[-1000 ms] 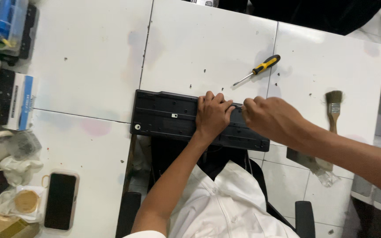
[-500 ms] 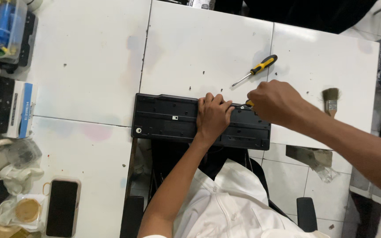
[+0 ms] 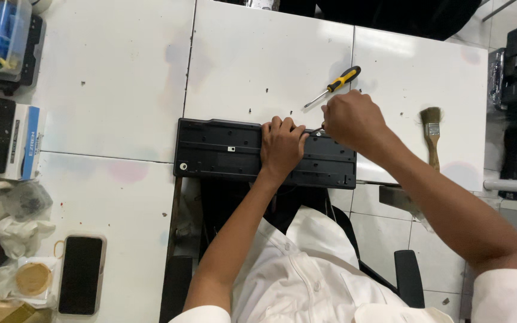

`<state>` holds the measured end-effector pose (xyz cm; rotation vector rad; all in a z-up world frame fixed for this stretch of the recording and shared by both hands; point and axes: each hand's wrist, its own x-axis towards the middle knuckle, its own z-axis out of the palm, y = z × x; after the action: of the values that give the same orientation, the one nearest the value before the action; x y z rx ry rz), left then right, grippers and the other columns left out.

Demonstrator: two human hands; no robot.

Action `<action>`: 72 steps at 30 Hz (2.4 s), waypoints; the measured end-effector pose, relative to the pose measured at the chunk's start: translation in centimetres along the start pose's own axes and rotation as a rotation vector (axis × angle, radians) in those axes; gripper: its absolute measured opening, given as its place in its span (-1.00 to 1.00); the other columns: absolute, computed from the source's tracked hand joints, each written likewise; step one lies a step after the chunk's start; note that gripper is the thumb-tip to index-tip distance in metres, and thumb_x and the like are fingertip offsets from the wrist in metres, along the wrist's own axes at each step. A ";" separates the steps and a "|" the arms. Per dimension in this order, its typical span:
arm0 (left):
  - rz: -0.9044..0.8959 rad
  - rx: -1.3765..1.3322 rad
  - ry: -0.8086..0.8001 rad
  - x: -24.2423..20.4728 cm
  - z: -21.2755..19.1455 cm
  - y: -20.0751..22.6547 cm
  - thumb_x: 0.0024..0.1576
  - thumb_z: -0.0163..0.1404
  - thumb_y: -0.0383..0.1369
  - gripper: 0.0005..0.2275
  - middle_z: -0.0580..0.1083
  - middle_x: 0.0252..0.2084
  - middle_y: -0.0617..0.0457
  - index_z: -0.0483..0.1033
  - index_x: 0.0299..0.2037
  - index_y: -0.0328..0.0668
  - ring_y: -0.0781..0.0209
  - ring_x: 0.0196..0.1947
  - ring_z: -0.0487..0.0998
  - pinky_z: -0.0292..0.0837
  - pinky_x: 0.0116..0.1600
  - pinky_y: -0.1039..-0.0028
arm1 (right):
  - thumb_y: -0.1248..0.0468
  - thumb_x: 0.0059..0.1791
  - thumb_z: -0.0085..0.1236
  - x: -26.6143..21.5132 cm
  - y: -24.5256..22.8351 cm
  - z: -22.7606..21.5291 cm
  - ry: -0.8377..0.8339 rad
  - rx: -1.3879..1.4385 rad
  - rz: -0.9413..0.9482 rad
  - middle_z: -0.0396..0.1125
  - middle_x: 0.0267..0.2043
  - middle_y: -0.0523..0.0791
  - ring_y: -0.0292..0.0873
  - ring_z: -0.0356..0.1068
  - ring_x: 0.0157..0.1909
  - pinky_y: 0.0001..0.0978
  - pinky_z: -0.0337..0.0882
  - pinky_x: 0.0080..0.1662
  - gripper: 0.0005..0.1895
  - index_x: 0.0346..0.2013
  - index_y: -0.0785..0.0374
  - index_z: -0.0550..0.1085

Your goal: The person uses a screwdriver to fasten screws into a black plastic casing on a white workbench. The person repeatedly picks up screws and tightens them into the casing, working methodically across the surface.

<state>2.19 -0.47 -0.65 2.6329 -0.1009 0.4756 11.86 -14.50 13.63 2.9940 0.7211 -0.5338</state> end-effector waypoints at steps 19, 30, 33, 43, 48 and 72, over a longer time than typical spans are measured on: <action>-0.357 -0.099 -0.058 3.2 -1.5 -13.8 0.11 0.30 -0.31 -0.80 0.58 -0.25 -0.04 0.73 -0.09 -0.11 -0.05 -0.17 0.65 0.62 -0.05 0.21 | 0.11 0.17 0.35 -13.3 7.6 8.5 0.433 0.776 0.087 0.52 -0.48 -0.03 -0.12 0.54 -0.37 -0.34 0.48 -0.15 -0.82 -0.05 0.11 0.71; -0.294 0.062 -0.275 5.3 -1.8 -12.1 0.06 0.20 -0.52 -0.93 0.57 -0.46 -0.09 0.75 -0.30 -0.22 -0.04 -0.37 0.69 0.69 -0.21 0.29 | 0.20 0.15 0.30 -13.9 8.9 11.8 0.405 0.901 0.107 0.53 -0.51 0.03 -0.06 0.52 -0.44 -0.28 0.45 -0.24 -0.84 -0.07 0.19 0.71; -0.241 -0.024 -0.211 5.8 -3.2 -10.4 0.03 0.20 -0.48 -0.94 0.59 -0.47 -0.09 0.73 -0.34 -0.22 -0.10 -0.38 0.69 0.67 -0.24 0.19 | 0.18 0.16 0.29 -14.2 9.6 11.5 0.415 0.905 0.134 0.52 -0.52 0.00 -0.13 0.47 -0.47 -0.32 0.42 -0.25 -0.83 -0.06 0.17 0.71; 0.105 -0.443 -0.081 5.8 -1.9 1.5 0.02 0.18 -0.62 -0.73 0.59 -0.41 -0.14 0.74 -0.08 -0.20 0.04 -0.44 0.66 0.65 -0.36 0.39 | 0.23 0.17 0.34 -15.3 12.8 10.6 0.510 0.851 0.179 0.50 -0.43 0.05 0.00 0.52 -0.36 -0.22 0.45 -0.23 -0.85 0.00 0.17 0.69; 0.017 -0.672 -0.115 5.7 0.7 4.5 0.04 0.24 -0.58 -0.82 0.62 -0.44 -0.10 0.75 -0.17 -0.19 0.09 -0.47 0.68 0.65 -0.40 0.50 | 0.32 0.15 0.30 -15.9 13.9 10.4 0.540 0.922 0.216 0.50 -0.31 0.09 0.03 0.47 -0.31 -0.12 0.45 -0.17 -0.77 0.12 0.22 0.62; -0.796 -2.111 -0.342 -2.4 5.0 12.3 0.15 0.33 -0.50 -0.92 0.63 -0.37 -0.11 0.68 -0.25 -0.32 0.27 -0.40 0.64 0.65 -0.25 0.55 | 0.43 -0.05 0.48 -13.6 8.6 12.3 0.779 1.185 -0.171 0.45 -0.44 -0.04 -0.18 0.36 -0.45 -0.39 0.28 -0.32 -0.88 -0.27 0.34 0.66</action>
<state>-0.31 -13.73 -0.33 0.4890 0.2267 -0.3294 0.35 -29.33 5.98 4.3352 0.8960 0.4891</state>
